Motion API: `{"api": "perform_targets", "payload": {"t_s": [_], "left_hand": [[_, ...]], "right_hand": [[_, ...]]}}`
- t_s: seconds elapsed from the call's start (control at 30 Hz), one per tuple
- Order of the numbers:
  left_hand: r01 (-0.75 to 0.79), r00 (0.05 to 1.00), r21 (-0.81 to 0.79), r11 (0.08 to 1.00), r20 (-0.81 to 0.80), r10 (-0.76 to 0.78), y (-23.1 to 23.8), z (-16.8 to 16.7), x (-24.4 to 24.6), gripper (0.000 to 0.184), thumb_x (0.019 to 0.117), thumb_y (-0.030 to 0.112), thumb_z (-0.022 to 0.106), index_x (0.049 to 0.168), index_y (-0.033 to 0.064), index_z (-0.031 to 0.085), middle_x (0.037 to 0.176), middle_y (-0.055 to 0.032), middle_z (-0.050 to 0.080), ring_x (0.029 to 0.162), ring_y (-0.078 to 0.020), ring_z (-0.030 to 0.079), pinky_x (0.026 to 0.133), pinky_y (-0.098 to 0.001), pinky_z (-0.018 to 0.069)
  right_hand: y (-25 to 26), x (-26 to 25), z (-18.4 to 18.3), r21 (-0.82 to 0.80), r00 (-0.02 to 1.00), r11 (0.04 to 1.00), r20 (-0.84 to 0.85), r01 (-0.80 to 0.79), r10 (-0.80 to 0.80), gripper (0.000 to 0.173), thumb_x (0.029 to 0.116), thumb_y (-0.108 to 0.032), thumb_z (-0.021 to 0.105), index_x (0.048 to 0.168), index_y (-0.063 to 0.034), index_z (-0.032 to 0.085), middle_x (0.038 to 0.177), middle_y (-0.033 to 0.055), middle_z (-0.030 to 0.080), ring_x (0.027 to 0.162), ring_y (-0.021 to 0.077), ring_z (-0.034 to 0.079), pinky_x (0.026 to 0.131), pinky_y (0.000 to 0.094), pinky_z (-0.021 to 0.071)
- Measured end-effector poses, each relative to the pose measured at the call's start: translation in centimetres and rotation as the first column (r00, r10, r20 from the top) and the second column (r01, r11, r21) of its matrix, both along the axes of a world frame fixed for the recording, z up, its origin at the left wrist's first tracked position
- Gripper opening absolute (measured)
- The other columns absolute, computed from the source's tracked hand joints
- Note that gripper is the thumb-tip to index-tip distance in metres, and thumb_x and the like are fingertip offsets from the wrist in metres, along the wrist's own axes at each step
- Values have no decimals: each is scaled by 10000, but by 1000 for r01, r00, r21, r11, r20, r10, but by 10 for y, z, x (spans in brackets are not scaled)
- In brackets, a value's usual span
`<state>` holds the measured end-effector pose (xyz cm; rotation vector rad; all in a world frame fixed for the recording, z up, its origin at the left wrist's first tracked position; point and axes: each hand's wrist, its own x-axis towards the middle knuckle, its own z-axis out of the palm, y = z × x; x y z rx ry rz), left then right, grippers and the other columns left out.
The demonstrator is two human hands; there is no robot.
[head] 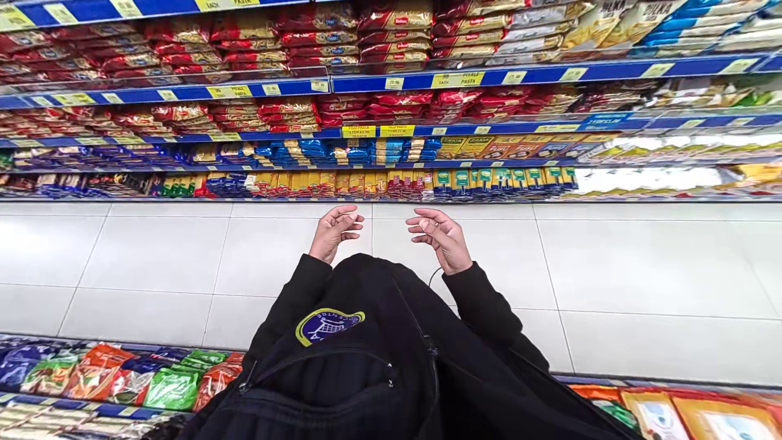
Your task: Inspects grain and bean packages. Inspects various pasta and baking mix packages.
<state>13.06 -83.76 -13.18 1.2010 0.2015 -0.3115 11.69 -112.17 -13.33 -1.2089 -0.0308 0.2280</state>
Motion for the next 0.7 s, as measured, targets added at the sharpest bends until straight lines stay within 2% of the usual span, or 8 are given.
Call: {"api": "perform_targets", "payload": {"t_s": [0.1,0.23,0.57,0.7], "left_hand": [[-31,999,-17,999,-9,31,24,0,2,304,1050,90,532,1325,-34,572,1079,-179,721,903,-247,737,731,-357,631],[-41,999,38,998,29,40,49,-1,5,298,1034,69,561,1306,-53,566,1073,-191,717,911,-265,738,729,-370,635],[69,997,59,996,16,-70,99,-11,7,307,1031,80,562,1307,-54,563,1063,-181,726,887,-249,742,711,-361,635],[123,992,22,992,3,-123,116,-14,7,295,1023,61,566,1296,-52,566,1047,-177,728,871,-248,746,708,-361,639]], "right_hand": [[29,3,3,10,1000,1000,-1,-6,6,435,989,-239,648,1310,50,592,1140,197,719,970,276,731,768,378,633],[59,2,2,28,999,999,-6,-36,37,426,1001,-228,632,1318,53,585,1141,197,718,970,271,731,772,372,632],[110,-1,-8,74,997,997,-72,-8,13,432,1005,-246,628,1323,44,588,1148,205,715,973,274,732,776,373,632],[129,-1,-14,93,990,996,-140,-9,22,416,1012,-236,603,1323,39,590,1147,204,715,970,265,731,776,367,629]]}}
